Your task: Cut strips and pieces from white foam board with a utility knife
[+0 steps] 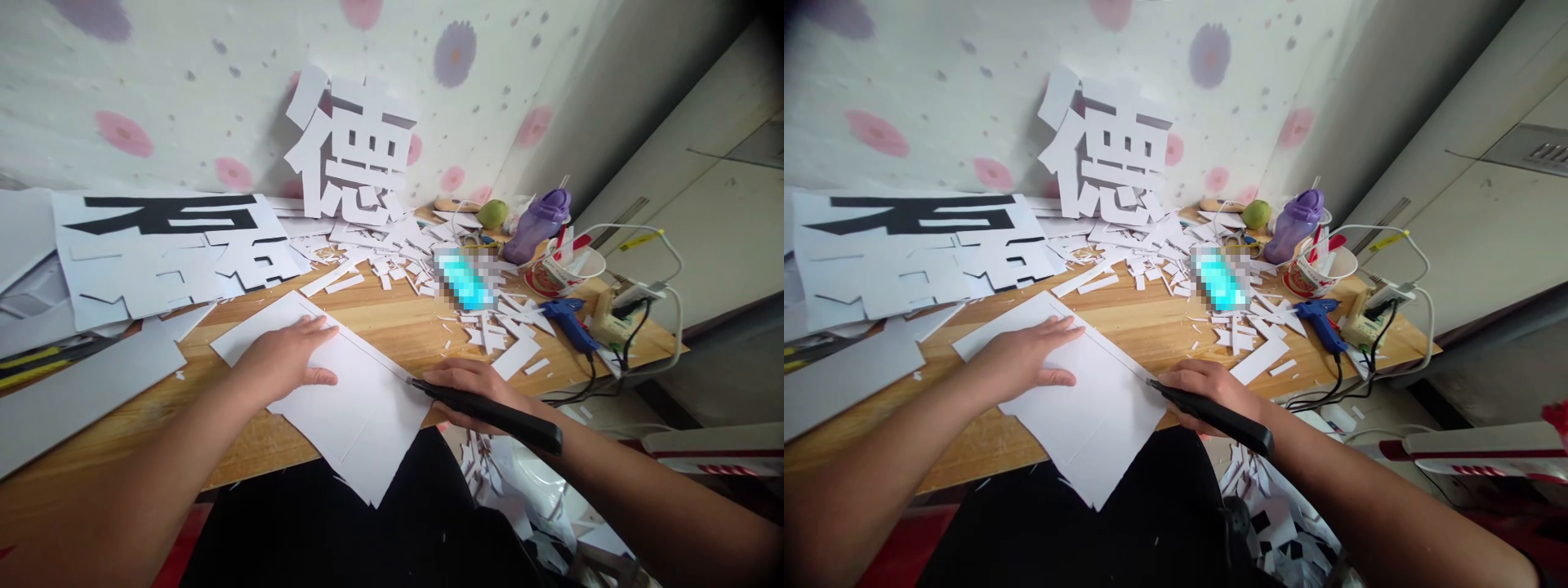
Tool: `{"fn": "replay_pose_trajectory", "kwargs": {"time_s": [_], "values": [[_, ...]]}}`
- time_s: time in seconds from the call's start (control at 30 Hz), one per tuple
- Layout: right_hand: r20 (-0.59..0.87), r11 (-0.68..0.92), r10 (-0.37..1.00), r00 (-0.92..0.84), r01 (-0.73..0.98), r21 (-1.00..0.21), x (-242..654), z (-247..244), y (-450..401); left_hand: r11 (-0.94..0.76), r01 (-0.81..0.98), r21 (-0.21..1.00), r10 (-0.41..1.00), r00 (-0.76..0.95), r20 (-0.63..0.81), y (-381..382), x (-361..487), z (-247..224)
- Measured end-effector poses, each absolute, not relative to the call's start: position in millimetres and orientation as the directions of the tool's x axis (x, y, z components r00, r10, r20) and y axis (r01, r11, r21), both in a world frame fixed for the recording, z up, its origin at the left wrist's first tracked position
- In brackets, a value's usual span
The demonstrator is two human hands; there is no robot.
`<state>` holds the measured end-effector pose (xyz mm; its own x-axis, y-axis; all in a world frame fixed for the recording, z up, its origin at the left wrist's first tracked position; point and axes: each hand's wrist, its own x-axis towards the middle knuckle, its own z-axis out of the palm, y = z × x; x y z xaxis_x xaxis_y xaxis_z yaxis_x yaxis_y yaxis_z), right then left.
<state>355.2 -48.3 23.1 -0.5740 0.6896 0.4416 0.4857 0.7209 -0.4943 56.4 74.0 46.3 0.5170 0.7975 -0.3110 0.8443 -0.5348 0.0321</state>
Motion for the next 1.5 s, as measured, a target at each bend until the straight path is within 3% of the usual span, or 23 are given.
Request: {"fn": "replay_pose_trajectory", "kwargs": {"time_s": [0.4, 0.7, 0.8, 0.93, 1.07, 1.27, 1.5], "values": [[0.427, 0.702, 0.71, -0.56, 0.519, -0.487, 367.9, 19.8, -65.7, -0.525, 0.849, 0.06, 0.801, 0.517, -0.301, 77.2, 54.6, 42.9], [0.319, 0.598, 0.798, -0.511, 0.607, -0.523, 372.9, 27.8, -81.9, -0.528, 0.841, 0.119, 0.797, 0.539, -0.273, 76.3, 52.9, 40.6], [0.391, 0.56, 0.828, -0.403, 0.64, -0.527, 377.4, 32.5, -89.9, -0.53, 0.832, 0.167, 0.795, 0.555, -0.244, 73.9, 52.3, 39.6], [0.493, 0.416, 0.865, -0.094, 0.685, -0.598, 377.8, 23.1, -99.0, -0.529, 0.825, 0.198, 0.807, 0.561, -0.184, 70.7, 49.4, 40.7], [0.485, 0.32, 0.87, 0.09, 0.646, -0.693, 354.2, 1.8, -92.3, -0.421, 0.89, 0.175, 0.899, 0.435, -0.048, 79.3, 35.0, 46.1], [0.508, 0.382, 0.859, 0.059, 0.587, -0.714, 312.1, -18.6, -74.8, -0.217, 0.97, 0.108, 0.976, 0.216, 0.024, 107.6, 4.8, 48.3], [0.547, 0.444, 0.837, -0.023, 0.613, -0.654, 306.7, -18.5, -77.8, -0.12, 0.972, 0.203, 0.993, 0.119, 0.016, 118.0, 0.0, 43.3]]}}
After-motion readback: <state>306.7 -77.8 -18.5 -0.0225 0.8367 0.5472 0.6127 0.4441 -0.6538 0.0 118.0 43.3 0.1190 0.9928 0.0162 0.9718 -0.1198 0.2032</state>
